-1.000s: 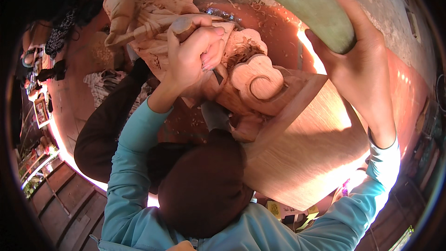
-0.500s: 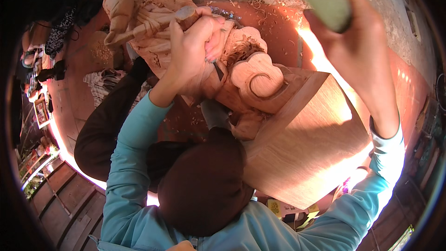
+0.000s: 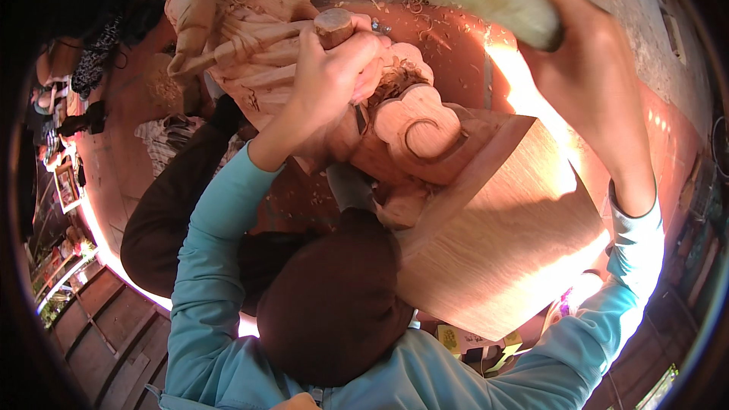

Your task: The person carves a wooden statue using a chisel and a mallet. They hold the chisel against the wood and strike it repeatedly with the mallet to shape the figure.

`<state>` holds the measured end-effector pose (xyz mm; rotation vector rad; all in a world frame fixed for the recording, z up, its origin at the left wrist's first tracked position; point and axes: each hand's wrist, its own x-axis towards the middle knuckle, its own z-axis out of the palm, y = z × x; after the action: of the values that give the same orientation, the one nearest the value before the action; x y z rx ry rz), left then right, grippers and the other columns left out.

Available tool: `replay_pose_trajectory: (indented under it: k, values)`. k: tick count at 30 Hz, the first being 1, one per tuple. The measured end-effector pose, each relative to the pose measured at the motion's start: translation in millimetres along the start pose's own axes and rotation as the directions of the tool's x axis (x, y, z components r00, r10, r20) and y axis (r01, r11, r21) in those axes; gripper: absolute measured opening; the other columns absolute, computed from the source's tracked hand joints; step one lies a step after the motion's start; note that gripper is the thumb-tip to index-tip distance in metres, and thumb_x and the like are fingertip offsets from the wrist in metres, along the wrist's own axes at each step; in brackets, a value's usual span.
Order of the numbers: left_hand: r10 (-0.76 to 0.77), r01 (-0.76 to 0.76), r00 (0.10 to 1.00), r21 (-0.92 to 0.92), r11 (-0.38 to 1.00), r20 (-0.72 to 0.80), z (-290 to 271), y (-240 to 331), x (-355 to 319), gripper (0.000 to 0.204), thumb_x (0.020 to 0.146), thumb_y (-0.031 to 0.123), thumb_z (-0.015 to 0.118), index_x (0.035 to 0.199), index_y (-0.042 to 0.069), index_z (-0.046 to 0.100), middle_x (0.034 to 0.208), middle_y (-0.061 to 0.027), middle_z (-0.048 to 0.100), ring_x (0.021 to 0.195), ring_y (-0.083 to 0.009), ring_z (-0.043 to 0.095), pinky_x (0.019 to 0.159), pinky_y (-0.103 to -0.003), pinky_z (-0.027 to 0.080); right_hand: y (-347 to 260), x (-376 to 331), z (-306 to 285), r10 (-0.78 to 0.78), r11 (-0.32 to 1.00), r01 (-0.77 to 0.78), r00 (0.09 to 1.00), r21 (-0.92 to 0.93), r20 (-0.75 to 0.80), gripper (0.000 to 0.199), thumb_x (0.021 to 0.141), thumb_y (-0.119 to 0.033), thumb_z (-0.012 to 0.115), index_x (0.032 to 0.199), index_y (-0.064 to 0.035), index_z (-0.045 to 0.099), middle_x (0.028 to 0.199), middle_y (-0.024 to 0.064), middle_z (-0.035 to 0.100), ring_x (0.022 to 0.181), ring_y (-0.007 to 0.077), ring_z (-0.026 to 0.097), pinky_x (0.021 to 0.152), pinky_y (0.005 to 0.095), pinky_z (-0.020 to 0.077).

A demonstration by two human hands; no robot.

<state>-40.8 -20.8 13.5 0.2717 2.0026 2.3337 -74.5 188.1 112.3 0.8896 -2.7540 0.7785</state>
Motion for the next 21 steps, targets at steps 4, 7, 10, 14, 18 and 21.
replay_pose_trajectory:
  k: [4,7,10,14,18,21]
  values:
    - [-0.156,0.150,0.987,-0.117,0.982,-0.043,7,7,1,0.017,0.082,-0.001,0.045,0.065,0.001,0.046,0.048,-0.0004,0.039,0.037,-0.0056,0.032,0.034,-0.024,0.025,22,-11,-10,0.244,0.970,-0.243,0.969,-0.031,0.042,0.046,0.079,0.005,0.062,0.123,-0.0061,0.052,0.111,0.0060,0.062,0.098,0.0161,0.060,0.082,0.0276,0.0479]
    - [-0.117,0.111,0.992,-0.135,0.985,-0.039,12,14,-1,0.020,0.082,-0.001,0.046,0.063,0.003,0.043,0.049,0.0002,0.039,0.037,-0.0055,0.032,0.034,-0.024,0.025,-16,0,-3,-0.085,0.970,0.116,0.985,-0.211,0.150,0.042,0.081,0.001,0.063,0.121,-0.0044,0.053,0.097,0.0034,0.064,0.085,0.0113,0.059,0.077,0.0247,0.0479]
    - [-0.088,0.088,0.996,-0.057,0.995,-0.007,5,4,-1,0.020,0.082,0.000,0.046,0.063,0.003,0.044,0.048,0.0000,0.039,0.036,-0.0060,0.032,0.034,-0.024,0.025,12,-6,-7,0.120,0.990,-0.120,0.993,0.068,0.011,0.051,0.075,0.006,0.064,0.123,-0.0081,0.053,0.106,0.0082,0.064,0.093,0.0168,0.062,0.079,0.0271,0.0487]
    - [-0.160,0.154,0.987,-0.145,0.977,-0.031,8,8,2,0.019,0.078,0.000,0.049,0.060,0.001,0.043,0.048,-0.0006,0.042,0.039,-0.0061,0.036,0.036,-0.025,0.029,13,-12,-5,0.098,0.992,-0.090,0.991,-0.093,0.086,0.057,0.072,0.007,0.064,0.125,-0.0101,0.051,0.115,0.0102,0.062,0.102,0.0223,0.062,0.079,0.0299,0.0491]
    - [-0.088,0.087,0.996,-0.090,0.992,-0.007,4,5,-1,0.019,0.078,0.000,0.052,0.060,0.001,0.044,0.048,-0.0013,0.044,0.040,-0.0066,0.038,0.036,-0.025,0.029,-5,-3,-4,0.017,0.994,-0.005,0.994,-0.112,0.107,0.055,0.075,0.005,0.064,0.126,-0.0085,0.050,0.114,0.0097,0.063,0.102,0.0220,0.062,0.080,0.0300,0.0494]
    - [-0.102,0.101,0.995,-0.062,0.993,-0.008,5,6,-4,0.020,0.082,0.001,0.053,0.063,0.002,0.046,0.048,-0.0019,0.044,0.038,-0.0074,0.037,0.035,-0.025,0.027,22,-16,-3,0.174,0.984,-0.175,0.984,0.040,0.024,0.054,0.076,0.007,0.061,0.126,-0.0067,0.049,0.117,0.0084,0.061,0.106,0.0209,0.059,0.087,0.0309,0.0480]
